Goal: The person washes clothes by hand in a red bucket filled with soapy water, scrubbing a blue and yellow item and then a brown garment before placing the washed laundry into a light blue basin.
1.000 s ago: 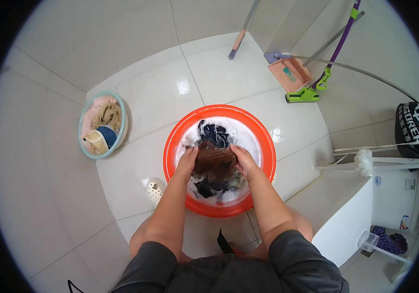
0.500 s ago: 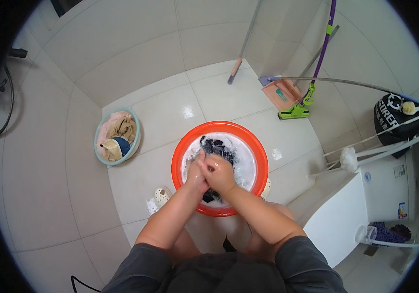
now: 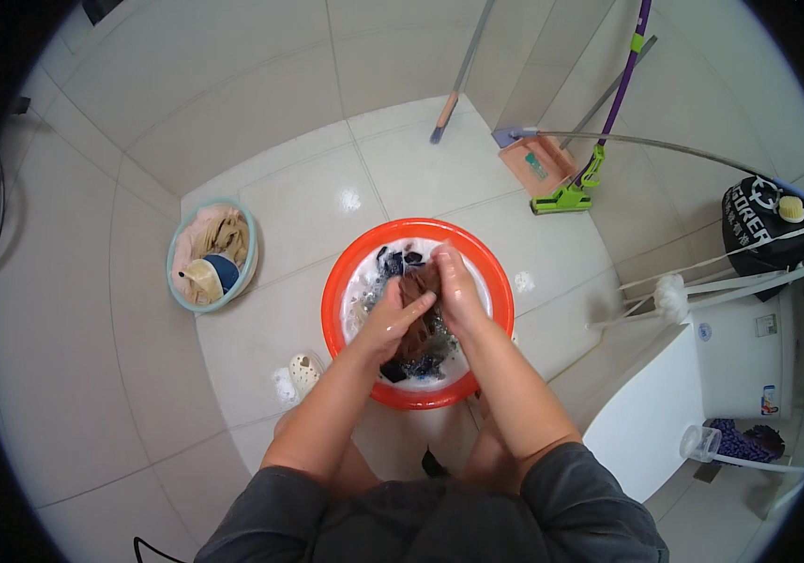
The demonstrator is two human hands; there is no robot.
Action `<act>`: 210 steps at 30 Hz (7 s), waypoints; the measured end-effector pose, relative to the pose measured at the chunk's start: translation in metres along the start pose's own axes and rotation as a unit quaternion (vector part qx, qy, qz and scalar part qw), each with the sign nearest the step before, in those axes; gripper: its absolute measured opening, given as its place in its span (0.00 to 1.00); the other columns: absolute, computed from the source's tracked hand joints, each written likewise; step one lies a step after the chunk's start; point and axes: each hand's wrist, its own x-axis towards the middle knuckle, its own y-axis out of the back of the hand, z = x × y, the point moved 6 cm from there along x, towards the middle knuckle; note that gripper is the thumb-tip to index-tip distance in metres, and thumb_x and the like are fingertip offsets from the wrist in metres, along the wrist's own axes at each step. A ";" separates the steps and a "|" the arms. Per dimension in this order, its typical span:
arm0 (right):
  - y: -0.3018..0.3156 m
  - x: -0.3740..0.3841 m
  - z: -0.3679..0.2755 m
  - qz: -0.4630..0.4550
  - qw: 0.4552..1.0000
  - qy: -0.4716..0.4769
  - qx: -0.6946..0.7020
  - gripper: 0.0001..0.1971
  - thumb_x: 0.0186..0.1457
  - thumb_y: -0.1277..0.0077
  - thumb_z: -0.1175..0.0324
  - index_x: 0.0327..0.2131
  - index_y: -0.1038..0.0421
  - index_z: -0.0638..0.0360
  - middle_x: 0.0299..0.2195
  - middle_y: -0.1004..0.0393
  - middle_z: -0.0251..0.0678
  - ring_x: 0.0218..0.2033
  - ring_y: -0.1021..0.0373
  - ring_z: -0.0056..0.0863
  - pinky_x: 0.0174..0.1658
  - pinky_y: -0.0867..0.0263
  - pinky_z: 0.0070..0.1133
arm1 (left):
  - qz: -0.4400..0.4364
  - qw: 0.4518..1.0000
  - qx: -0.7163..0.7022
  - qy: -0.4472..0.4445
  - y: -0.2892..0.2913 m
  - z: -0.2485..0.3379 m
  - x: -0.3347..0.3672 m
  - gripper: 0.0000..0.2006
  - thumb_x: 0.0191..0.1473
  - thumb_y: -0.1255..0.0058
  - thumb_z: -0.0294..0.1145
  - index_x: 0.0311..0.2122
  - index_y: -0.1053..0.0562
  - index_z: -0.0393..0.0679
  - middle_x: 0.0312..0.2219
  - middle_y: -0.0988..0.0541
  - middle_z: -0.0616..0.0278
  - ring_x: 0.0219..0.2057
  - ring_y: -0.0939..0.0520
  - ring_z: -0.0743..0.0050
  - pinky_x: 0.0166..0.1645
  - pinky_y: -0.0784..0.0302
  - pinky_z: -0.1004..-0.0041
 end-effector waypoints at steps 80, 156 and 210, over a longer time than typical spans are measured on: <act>-0.016 -0.010 -0.001 -0.404 0.840 -0.104 -0.346 0.34 0.36 0.38 0.70 0.50 0.41 0.62 0.47 0.35 0.42 0.48 0.39 0.26 0.52 0.44 0.21 | 0.112 0.955 -0.273 0.004 0.028 0.043 0.008 0.18 0.55 0.58 0.42 0.46 0.34 0.41 0.41 0.28 0.58 0.44 0.28 0.64 0.49 0.33 0.65; -0.003 0.003 -0.027 -0.123 0.975 -0.175 -0.067 0.15 0.57 0.60 0.59 0.43 0.35 0.56 0.37 0.31 0.38 0.36 0.33 0.21 0.40 0.35 0.19 | 0.022 0.895 0.439 -0.076 0.009 0.053 0.010 0.36 0.34 0.41 0.25 0.53 0.40 0.46 0.44 0.28 0.59 0.48 0.30 0.58 0.56 0.41 0.66; -0.047 -0.035 -0.003 -0.015 0.862 0.321 -0.391 0.07 0.42 0.52 0.70 0.17 0.35 0.61 0.19 0.35 0.42 0.23 0.36 0.41 0.27 0.39 0.30 | 0.233 0.959 -0.135 0.089 0.033 -0.011 0.005 0.08 0.53 0.54 0.35 0.31 0.32 0.43 0.20 0.31 0.68 0.23 0.31 0.80 0.27 0.35 0.79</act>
